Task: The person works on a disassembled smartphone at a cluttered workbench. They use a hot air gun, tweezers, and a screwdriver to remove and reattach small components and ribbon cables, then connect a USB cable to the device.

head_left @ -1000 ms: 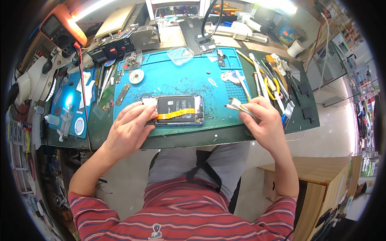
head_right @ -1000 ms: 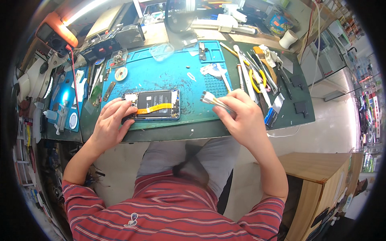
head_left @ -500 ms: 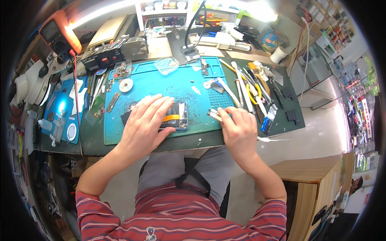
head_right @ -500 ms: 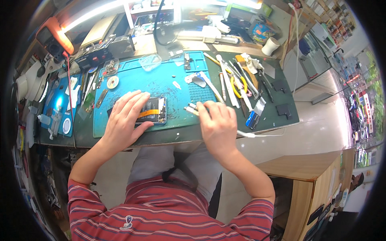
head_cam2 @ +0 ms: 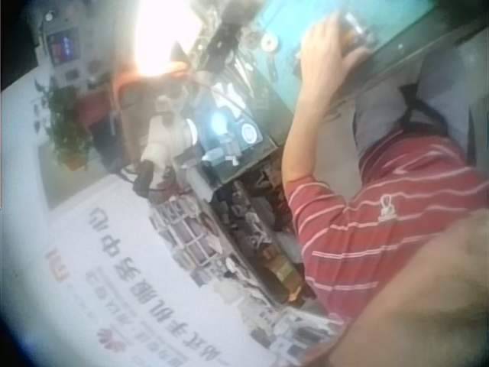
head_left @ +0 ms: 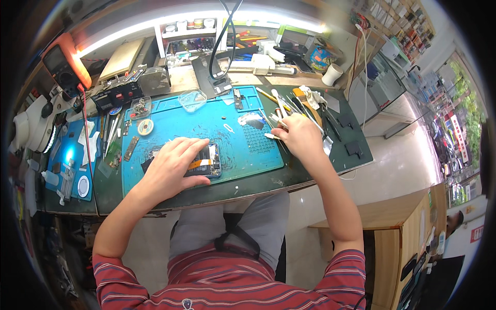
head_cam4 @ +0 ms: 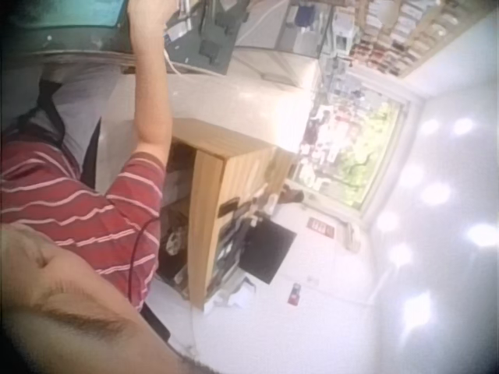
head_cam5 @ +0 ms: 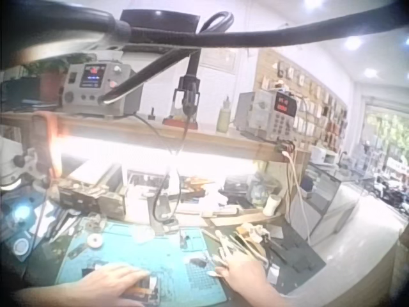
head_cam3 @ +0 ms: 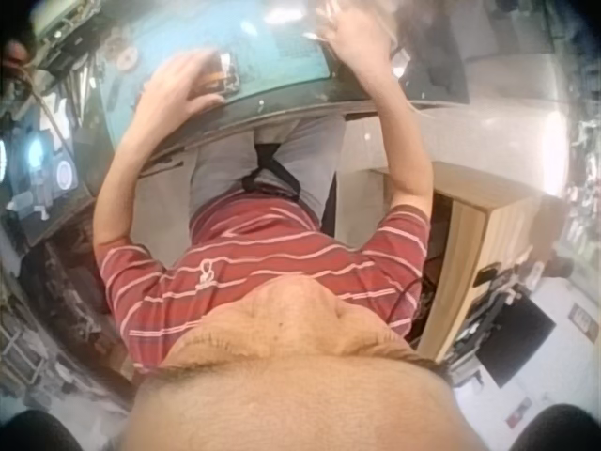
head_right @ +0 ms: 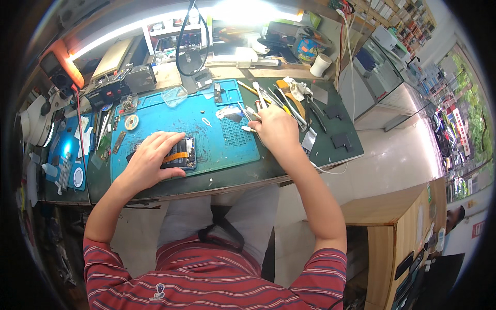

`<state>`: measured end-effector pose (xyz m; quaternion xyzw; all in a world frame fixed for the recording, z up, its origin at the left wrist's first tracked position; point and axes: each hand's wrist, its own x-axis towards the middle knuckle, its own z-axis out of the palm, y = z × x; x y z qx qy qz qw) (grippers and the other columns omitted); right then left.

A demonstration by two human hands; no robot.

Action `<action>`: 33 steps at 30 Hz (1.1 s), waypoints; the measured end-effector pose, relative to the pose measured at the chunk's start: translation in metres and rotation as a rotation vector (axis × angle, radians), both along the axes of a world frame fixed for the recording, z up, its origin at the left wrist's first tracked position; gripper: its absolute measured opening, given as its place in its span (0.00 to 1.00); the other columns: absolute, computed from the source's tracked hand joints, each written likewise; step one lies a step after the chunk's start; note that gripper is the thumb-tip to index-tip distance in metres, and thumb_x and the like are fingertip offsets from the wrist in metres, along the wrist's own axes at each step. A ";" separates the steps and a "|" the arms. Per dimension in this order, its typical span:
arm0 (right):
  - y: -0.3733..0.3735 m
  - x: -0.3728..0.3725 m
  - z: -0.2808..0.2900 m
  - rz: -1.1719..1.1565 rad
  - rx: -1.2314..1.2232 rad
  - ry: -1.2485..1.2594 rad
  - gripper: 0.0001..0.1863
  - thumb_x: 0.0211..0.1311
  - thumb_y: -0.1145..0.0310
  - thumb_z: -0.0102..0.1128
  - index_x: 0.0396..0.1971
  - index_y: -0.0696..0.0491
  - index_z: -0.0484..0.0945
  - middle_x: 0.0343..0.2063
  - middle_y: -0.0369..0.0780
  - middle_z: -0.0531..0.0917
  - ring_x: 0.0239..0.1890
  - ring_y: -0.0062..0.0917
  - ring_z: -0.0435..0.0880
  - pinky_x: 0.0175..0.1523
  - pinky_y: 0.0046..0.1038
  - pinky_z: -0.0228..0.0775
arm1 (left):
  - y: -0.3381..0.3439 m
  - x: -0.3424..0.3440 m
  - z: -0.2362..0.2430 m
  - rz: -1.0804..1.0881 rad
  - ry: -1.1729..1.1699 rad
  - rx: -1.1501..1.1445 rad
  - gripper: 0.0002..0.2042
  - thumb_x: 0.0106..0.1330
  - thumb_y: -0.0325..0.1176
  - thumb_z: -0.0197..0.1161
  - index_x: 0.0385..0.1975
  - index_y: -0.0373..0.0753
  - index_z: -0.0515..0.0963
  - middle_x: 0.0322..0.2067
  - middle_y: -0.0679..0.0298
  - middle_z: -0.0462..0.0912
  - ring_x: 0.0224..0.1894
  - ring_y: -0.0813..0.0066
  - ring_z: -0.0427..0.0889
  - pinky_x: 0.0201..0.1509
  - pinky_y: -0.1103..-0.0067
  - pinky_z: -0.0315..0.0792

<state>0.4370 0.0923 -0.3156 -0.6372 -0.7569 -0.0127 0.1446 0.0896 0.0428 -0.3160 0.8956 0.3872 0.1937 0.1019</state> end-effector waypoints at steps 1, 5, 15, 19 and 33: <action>0.006 0.000 0.009 0.016 -0.069 0.000 0.14 0.63 0.55 0.74 0.34 0.52 0.89 0.34 0.44 0.88 0.39 0.42 0.88 0.45 0.41 0.79 | 0.001 0.000 -0.001 -0.002 -0.006 0.005 0.43 0.55 0.49 0.81 0.70 0.38 0.71 0.62 0.55 0.80 0.65 0.52 0.76 0.71 0.61 0.70; 0.014 -0.003 0.020 -0.025 -0.223 -0.082 0.16 0.62 0.51 0.72 0.32 0.49 0.90 0.32 0.45 0.90 0.40 0.41 0.90 0.47 0.42 0.81 | 0.003 -0.001 -0.005 -0.007 -0.028 0.030 0.43 0.54 0.49 0.81 0.70 0.38 0.72 0.62 0.54 0.80 0.65 0.51 0.76 0.71 0.61 0.70; 0.019 -0.003 0.008 0.212 0.408 0.072 0.14 0.67 0.54 0.71 0.42 0.48 0.88 0.30 0.39 0.85 0.33 0.38 0.86 0.38 0.37 0.77 | 0.013 -0.002 0.002 -0.125 -0.034 0.099 0.41 0.56 0.49 0.81 0.69 0.39 0.73 0.58 0.56 0.83 0.61 0.53 0.79 0.67 0.63 0.73; -0.008 -0.023 0.002 0.288 0.621 -0.056 0.18 0.57 0.68 0.76 0.49 0.49 0.90 0.34 0.36 0.80 0.39 0.31 0.81 0.44 0.35 0.74 | 0.013 -0.010 0.005 -0.153 -0.027 0.012 0.39 0.57 0.44 0.80 0.69 0.40 0.74 0.62 0.57 0.81 0.64 0.54 0.78 0.69 0.62 0.72; -0.062 -0.058 -0.016 0.577 0.221 0.364 0.07 0.62 0.70 0.74 0.38 0.53 0.85 0.32 0.36 0.80 0.35 0.33 0.83 0.40 0.35 0.76 | -0.007 -0.004 -0.002 -0.184 -0.011 0.049 0.27 0.62 0.33 0.74 0.64 0.43 0.80 0.67 0.60 0.78 0.68 0.56 0.75 0.72 0.58 0.70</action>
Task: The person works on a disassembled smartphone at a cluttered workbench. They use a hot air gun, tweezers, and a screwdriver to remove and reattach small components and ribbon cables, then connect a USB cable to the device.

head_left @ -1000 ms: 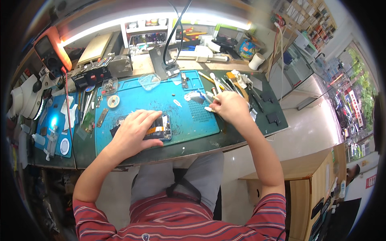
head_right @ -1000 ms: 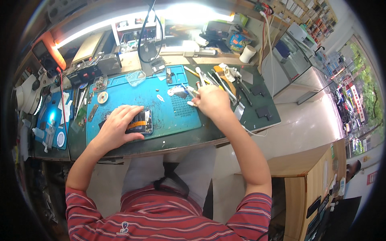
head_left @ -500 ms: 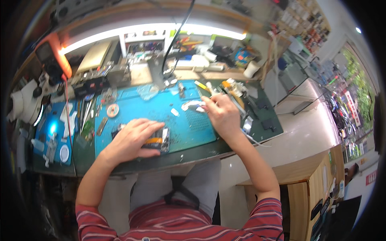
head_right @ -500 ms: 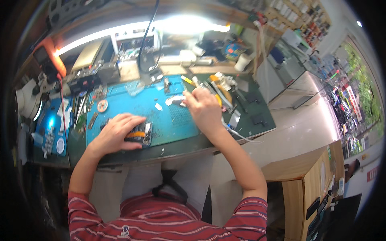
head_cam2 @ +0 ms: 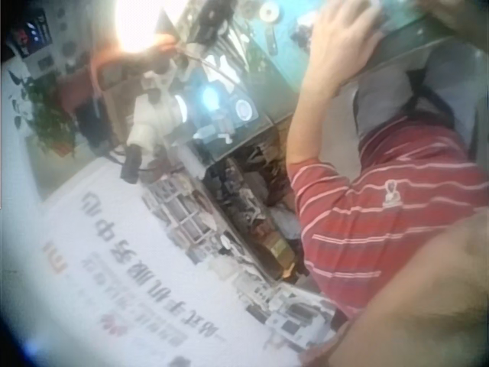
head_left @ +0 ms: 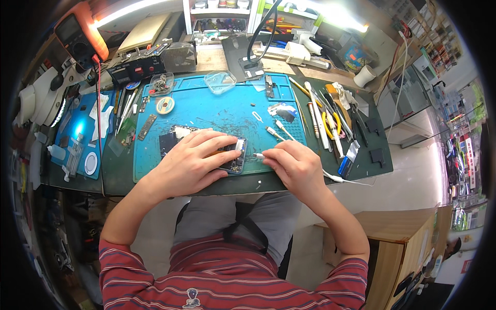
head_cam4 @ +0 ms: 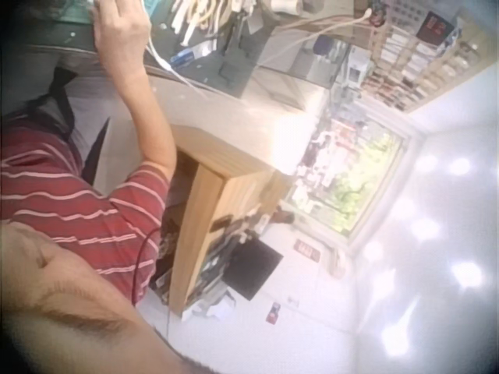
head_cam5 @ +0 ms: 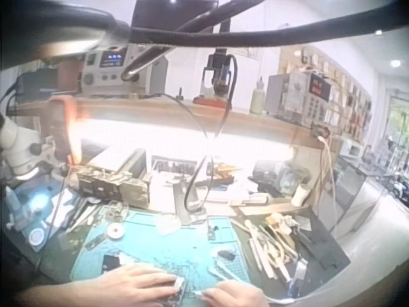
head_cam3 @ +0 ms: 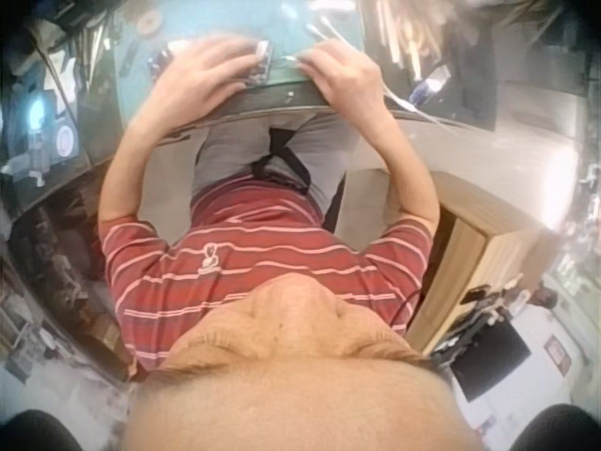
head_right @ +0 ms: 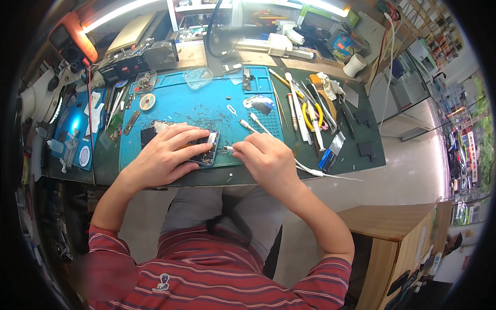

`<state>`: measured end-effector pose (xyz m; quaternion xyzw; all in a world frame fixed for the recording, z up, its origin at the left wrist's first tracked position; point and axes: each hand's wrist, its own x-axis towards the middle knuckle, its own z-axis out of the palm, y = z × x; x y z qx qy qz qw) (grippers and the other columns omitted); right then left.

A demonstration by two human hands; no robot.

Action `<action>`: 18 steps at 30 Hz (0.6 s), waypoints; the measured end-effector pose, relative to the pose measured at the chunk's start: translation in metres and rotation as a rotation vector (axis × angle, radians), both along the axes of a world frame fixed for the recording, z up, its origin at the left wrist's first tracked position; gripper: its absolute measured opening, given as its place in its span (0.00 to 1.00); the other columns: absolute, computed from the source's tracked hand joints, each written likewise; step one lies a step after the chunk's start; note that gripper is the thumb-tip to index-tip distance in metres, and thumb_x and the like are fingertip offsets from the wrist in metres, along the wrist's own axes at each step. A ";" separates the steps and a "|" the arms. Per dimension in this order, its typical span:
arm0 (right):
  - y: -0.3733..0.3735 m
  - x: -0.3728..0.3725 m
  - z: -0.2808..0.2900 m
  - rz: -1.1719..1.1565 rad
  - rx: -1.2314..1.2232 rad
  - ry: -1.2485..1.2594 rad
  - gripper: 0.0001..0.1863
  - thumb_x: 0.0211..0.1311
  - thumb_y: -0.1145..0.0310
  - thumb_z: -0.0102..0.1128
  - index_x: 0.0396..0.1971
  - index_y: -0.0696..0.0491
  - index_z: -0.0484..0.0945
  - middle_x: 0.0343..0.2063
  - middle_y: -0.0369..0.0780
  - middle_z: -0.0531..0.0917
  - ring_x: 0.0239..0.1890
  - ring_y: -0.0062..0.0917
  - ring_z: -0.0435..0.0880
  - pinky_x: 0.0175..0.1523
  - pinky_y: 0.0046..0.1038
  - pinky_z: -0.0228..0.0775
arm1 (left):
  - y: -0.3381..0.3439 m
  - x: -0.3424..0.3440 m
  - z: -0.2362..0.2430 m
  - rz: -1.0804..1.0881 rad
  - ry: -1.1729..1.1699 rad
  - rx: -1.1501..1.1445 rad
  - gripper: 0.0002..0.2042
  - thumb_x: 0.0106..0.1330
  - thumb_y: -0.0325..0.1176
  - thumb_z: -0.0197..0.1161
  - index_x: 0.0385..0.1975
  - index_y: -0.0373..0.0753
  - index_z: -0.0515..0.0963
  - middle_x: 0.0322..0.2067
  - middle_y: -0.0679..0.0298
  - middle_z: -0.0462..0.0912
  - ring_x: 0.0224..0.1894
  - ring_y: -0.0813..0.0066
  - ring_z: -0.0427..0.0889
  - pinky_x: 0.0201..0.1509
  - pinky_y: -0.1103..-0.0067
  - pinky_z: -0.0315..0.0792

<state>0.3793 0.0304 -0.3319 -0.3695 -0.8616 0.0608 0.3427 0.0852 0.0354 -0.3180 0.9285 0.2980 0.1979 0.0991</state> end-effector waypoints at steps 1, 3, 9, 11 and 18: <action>0.001 -0.003 0.000 -0.008 0.040 -0.022 0.07 0.61 0.69 0.74 0.35 0.52 0.84 0.32 0.36 0.80 0.35 0.32 0.83 0.40 0.35 0.76 | -0.001 0.000 0.000 0.005 0.004 0.001 0.27 0.62 0.33 0.73 0.64 0.43 0.79 0.67 0.59 0.77 0.69 0.56 0.75 0.72 0.58 0.69; 0.001 -0.007 0.003 -0.034 0.061 -0.036 0.07 0.59 0.70 0.76 0.35 0.52 0.86 0.31 0.37 0.82 0.34 0.33 0.83 0.39 0.34 0.76 | -0.002 0.001 0.001 0.014 0.013 0.002 0.27 0.63 0.33 0.73 0.65 0.44 0.79 0.67 0.59 0.77 0.69 0.56 0.74 0.72 0.58 0.69; -0.003 -0.013 -0.004 -0.070 0.054 -0.025 0.07 0.58 0.71 0.77 0.35 0.53 0.87 0.31 0.37 0.83 0.34 0.33 0.83 0.39 0.34 0.76 | -0.005 0.004 -0.003 0.041 0.042 0.011 0.29 0.63 0.32 0.72 0.68 0.46 0.78 0.68 0.58 0.74 0.71 0.56 0.72 0.75 0.55 0.66; -0.003 -0.015 -0.005 -0.067 0.041 -0.015 0.07 0.58 0.71 0.77 0.35 0.53 0.87 0.31 0.37 0.83 0.34 0.33 0.83 0.38 0.34 0.76 | -0.007 0.005 -0.004 0.052 0.056 0.026 0.30 0.63 0.32 0.71 0.68 0.46 0.77 0.68 0.58 0.73 0.71 0.55 0.71 0.75 0.54 0.65; -0.003 -0.016 -0.003 -0.055 0.035 -0.019 0.07 0.59 0.71 0.76 0.35 0.53 0.87 0.31 0.37 0.84 0.34 0.33 0.84 0.38 0.34 0.76 | -0.008 0.007 -0.010 0.050 0.079 0.080 0.31 0.64 0.32 0.70 0.70 0.46 0.76 0.69 0.57 0.72 0.71 0.55 0.71 0.78 0.53 0.63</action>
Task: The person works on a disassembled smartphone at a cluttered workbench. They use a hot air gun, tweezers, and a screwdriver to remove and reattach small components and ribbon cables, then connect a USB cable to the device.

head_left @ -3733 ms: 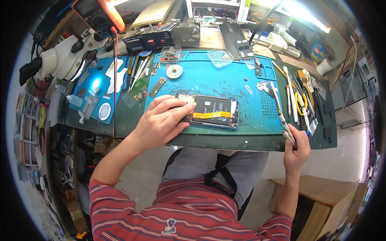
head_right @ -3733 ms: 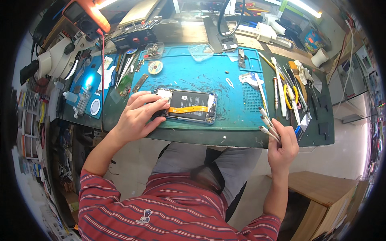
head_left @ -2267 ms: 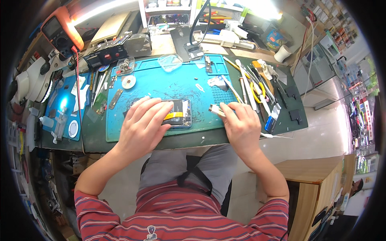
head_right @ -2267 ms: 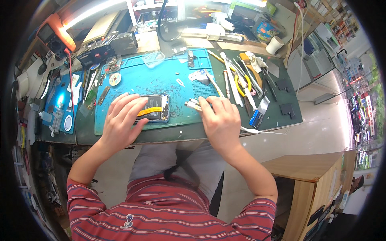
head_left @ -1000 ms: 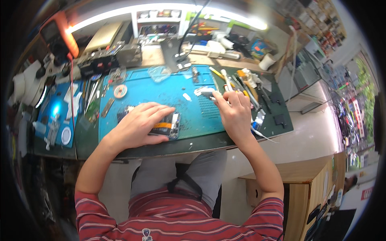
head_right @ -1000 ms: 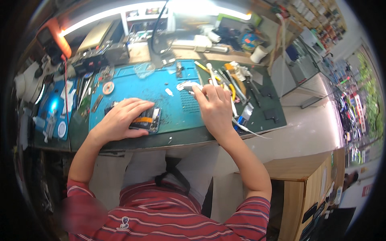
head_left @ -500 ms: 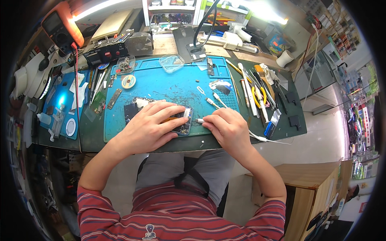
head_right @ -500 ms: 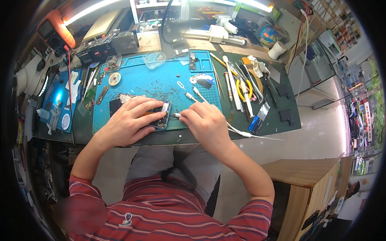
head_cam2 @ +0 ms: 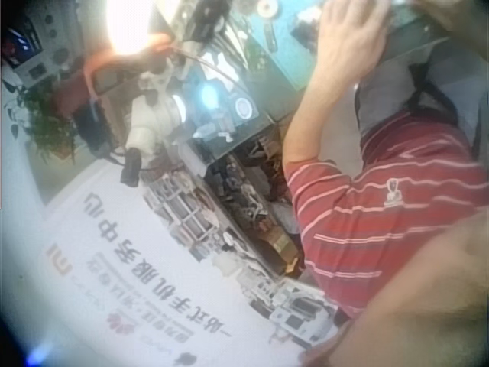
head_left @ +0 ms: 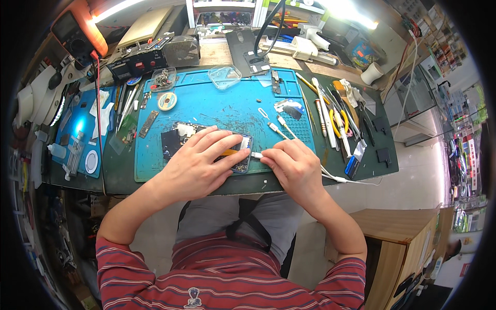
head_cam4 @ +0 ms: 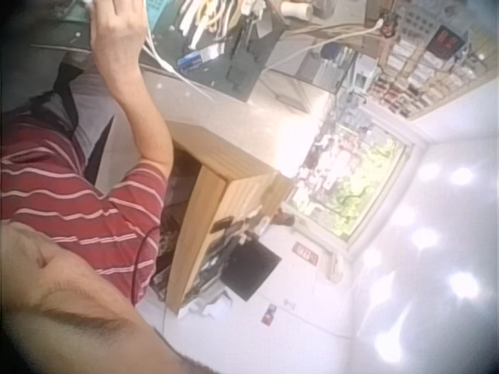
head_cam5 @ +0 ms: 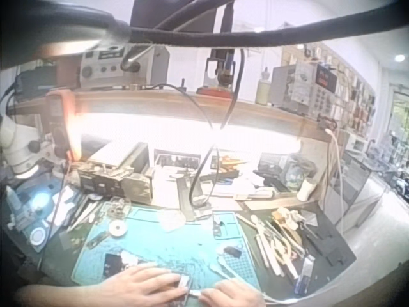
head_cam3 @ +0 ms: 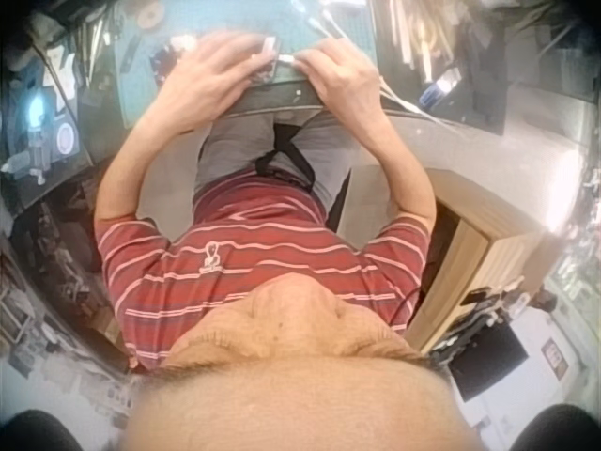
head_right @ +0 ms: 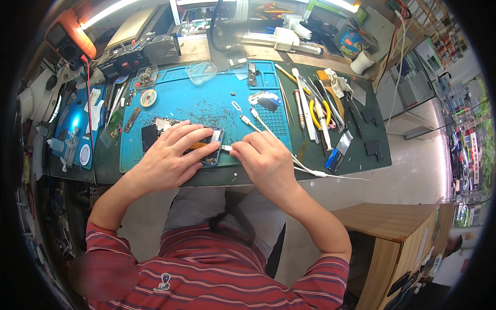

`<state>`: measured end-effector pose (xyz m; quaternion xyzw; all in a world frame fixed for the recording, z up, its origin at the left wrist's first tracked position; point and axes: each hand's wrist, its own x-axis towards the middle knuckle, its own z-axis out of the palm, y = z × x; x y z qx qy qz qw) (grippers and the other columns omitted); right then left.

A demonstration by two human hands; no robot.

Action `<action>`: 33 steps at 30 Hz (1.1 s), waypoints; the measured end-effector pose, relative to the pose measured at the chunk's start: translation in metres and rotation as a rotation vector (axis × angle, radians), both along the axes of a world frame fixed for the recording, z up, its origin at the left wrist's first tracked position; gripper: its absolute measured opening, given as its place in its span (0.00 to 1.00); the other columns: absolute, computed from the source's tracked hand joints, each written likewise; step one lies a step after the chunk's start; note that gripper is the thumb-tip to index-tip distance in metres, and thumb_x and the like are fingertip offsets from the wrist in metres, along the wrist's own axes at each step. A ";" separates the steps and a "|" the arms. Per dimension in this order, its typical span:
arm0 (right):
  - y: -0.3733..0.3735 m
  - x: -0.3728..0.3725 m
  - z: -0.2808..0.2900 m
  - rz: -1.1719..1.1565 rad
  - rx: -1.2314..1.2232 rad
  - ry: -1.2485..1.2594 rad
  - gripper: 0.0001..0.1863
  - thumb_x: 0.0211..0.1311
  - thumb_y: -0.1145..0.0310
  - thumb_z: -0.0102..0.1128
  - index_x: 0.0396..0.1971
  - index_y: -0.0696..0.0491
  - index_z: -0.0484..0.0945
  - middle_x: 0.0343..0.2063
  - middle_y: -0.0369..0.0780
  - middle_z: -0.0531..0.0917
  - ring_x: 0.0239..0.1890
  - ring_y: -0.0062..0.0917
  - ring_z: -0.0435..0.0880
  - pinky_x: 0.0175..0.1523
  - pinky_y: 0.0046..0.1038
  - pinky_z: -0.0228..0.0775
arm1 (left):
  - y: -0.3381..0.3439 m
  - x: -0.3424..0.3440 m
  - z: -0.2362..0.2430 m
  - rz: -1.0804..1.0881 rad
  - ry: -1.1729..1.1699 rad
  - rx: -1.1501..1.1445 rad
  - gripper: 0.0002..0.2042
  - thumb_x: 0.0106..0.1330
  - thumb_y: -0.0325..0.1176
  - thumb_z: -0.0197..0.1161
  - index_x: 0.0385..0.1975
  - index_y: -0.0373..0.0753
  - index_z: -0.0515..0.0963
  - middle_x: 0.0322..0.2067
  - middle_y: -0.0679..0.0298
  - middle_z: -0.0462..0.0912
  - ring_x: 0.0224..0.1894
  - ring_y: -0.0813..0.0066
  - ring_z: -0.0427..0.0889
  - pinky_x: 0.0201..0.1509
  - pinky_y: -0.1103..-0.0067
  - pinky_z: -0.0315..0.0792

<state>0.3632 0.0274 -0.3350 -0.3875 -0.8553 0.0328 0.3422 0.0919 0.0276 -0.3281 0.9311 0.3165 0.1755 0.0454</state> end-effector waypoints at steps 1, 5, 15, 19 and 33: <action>0.000 0.000 0.001 -0.005 -0.001 -0.002 0.07 0.59 0.71 0.76 0.35 0.53 0.87 0.31 0.37 0.84 0.34 0.33 0.84 0.38 0.34 0.76 | 0.000 0.000 0.000 0.000 0.002 -0.003 0.31 0.64 0.32 0.70 0.70 0.46 0.76 0.69 0.57 0.71 0.71 0.55 0.70 0.78 0.53 0.63; 0.001 0.000 0.000 0.015 -0.008 0.012 0.06 0.60 0.71 0.76 0.35 0.53 0.87 0.31 0.37 0.83 0.34 0.33 0.83 0.39 0.34 0.76 | 0.000 0.000 0.001 0.000 0.003 -0.013 0.31 0.64 0.32 0.70 0.70 0.46 0.76 0.69 0.57 0.71 0.72 0.55 0.70 0.78 0.53 0.63; 0.003 -0.004 0.003 0.052 -0.035 -0.003 0.07 0.60 0.71 0.75 0.37 0.54 0.88 0.31 0.38 0.83 0.35 0.34 0.83 0.40 0.34 0.77 | 0.000 -0.003 0.001 0.000 -0.023 0.031 0.26 0.66 0.35 0.69 0.66 0.44 0.78 0.65 0.57 0.74 0.69 0.58 0.72 0.77 0.57 0.64; 0.003 -0.002 0.002 0.046 -0.020 0.009 0.07 0.60 0.70 0.74 0.35 0.53 0.85 0.33 0.38 0.82 0.37 0.33 0.83 0.42 0.34 0.77 | 0.003 0.000 0.004 -0.019 -0.013 -0.001 0.28 0.65 0.34 0.69 0.67 0.44 0.77 0.66 0.57 0.73 0.70 0.56 0.71 0.77 0.55 0.63; 0.008 -0.001 -0.010 0.115 0.014 0.031 0.07 0.60 0.74 0.73 0.37 0.55 0.85 0.34 0.38 0.83 0.37 0.33 0.83 0.44 0.33 0.77 | 0.000 0.002 0.010 -0.017 0.020 0.018 0.26 0.65 0.34 0.70 0.65 0.43 0.79 0.65 0.56 0.75 0.69 0.55 0.71 0.77 0.54 0.63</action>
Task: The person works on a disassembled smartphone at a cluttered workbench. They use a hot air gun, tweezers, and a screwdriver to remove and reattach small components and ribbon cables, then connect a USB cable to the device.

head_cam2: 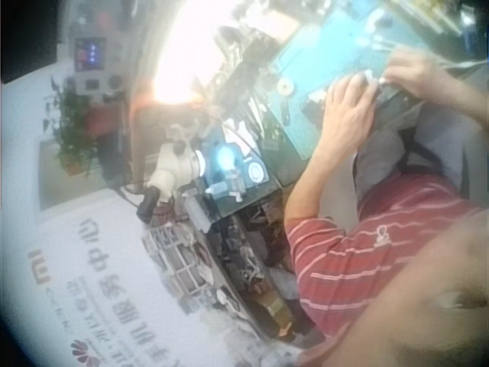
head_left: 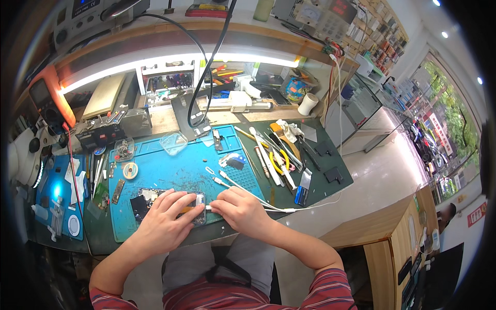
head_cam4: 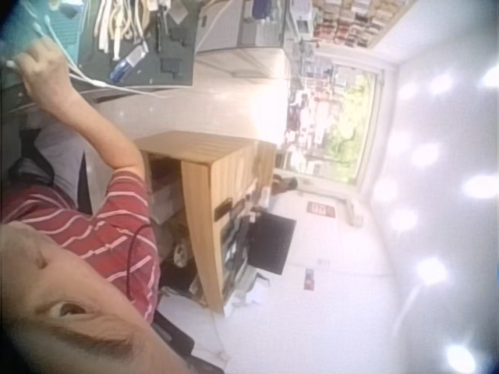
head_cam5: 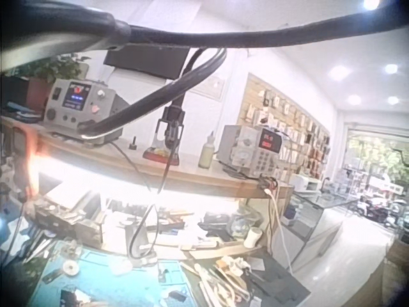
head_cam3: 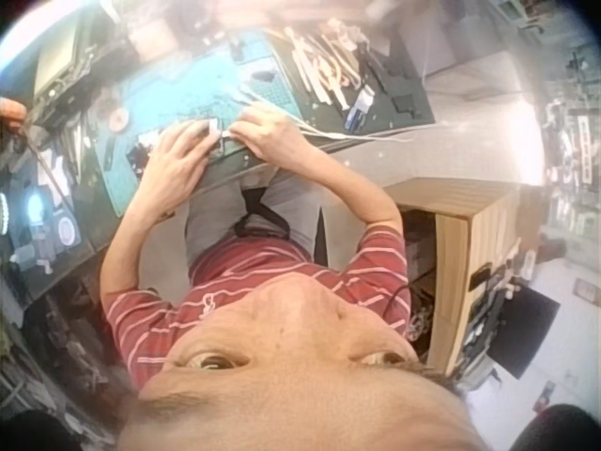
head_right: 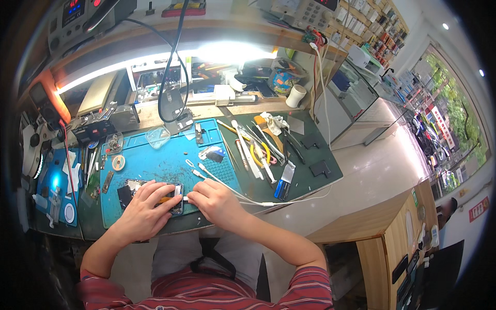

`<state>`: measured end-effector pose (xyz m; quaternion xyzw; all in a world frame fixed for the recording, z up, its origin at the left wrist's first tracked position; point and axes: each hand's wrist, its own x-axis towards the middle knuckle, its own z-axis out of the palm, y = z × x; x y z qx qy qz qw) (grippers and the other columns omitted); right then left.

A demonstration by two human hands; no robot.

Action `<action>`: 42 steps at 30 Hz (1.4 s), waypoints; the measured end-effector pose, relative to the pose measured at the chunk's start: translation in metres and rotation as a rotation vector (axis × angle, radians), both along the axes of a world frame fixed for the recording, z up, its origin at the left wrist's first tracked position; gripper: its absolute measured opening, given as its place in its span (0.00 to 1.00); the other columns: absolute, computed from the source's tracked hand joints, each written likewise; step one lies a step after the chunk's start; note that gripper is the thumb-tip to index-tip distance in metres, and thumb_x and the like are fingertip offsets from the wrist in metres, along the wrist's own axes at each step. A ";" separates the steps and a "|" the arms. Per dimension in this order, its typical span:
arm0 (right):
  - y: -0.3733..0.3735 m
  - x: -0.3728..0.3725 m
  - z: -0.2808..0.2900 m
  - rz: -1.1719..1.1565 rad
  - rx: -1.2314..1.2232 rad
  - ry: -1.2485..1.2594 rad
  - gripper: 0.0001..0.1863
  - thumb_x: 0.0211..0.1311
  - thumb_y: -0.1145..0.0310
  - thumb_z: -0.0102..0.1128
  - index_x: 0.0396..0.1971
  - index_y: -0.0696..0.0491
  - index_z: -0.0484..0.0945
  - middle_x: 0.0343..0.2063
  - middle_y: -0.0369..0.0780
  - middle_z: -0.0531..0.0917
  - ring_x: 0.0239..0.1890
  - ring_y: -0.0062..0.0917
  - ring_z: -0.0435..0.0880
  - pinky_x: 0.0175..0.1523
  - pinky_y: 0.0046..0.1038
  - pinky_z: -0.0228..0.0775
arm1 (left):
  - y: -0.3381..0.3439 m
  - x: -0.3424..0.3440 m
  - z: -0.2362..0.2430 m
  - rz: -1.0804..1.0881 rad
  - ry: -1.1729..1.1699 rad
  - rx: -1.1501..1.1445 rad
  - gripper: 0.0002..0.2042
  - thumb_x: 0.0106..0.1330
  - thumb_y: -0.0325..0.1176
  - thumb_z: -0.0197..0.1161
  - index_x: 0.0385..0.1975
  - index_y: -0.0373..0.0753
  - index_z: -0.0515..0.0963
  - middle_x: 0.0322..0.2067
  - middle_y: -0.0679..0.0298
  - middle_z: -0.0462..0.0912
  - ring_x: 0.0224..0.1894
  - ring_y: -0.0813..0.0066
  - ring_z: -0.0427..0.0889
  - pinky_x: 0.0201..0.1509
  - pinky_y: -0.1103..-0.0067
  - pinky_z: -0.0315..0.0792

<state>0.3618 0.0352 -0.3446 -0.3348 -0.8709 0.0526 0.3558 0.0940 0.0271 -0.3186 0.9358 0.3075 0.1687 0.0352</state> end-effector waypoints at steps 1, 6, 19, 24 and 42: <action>0.000 -0.001 0.000 0.003 -0.003 0.003 0.07 0.60 0.74 0.73 0.37 0.55 0.85 0.34 0.38 0.83 0.36 0.33 0.83 0.44 0.33 0.77 | 0.000 -0.001 0.000 0.001 0.001 -0.004 0.26 0.65 0.34 0.70 0.66 0.43 0.79 0.64 0.56 0.75 0.69 0.54 0.71 0.77 0.54 0.63; 0.001 -0.002 0.000 0.008 -0.013 0.014 0.07 0.61 0.74 0.73 0.36 0.56 0.83 0.34 0.39 0.82 0.36 0.34 0.83 0.44 0.34 0.77 | -0.001 0.001 0.001 0.001 -0.001 -0.006 0.26 0.65 0.34 0.70 0.66 0.43 0.79 0.64 0.56 0.75 0.69 0.54 0.71 0.77 0.54 0.62; 0.001 -0.002 0.006 -0.011 -0.044 -0.009 0.06 0.63 0.73 0.71 0.37 0.56 0.83 0.34 0.42 0.81 0.38 0.38 0.83 0.45 0.38 0.77 | 0.004 0.001 0.000 -0.013 -0.046 -0.073 0.26 0.67 0.31 0.68 0.67 0.44 0.77 0.66 0.55 0.73 0.71 0.53 0.70 0.77 0.53 0.62; 0.000 -0.008 0.006 -0.003 -0.028 -0.033 0.05 0.65 0.72 0.69 0.36 0.56 0.83 0.34 0.41 0.81 0.38 0.36 0.82 0.46 0.37 0.76 | -0.001 -0.004 -0.004 0.010 -0.041 -0.099 0.28 0.66 0.30 0.69 0.68 0.44 0.77 0.69 0.55 0.71 0.72 0.51 0.68 0.77 0.52 0.61; -0.014 0.002 0.015 -0.159 0.092 -0.016 0.14 0.62 0.65 0.74 0.46 0.51 0.87 0.38 0.36 0.84 0.39 0.32 0.83 0.45 0.34 0.72 | 0.001 0.001 0.005 0.003 -0.020 0.009 0.27 0.63 0.34 0.70 0.65 0.44 0.79 0.64 0.56 0.76 0.68 0.55 0.73 0.77 0.55 0.64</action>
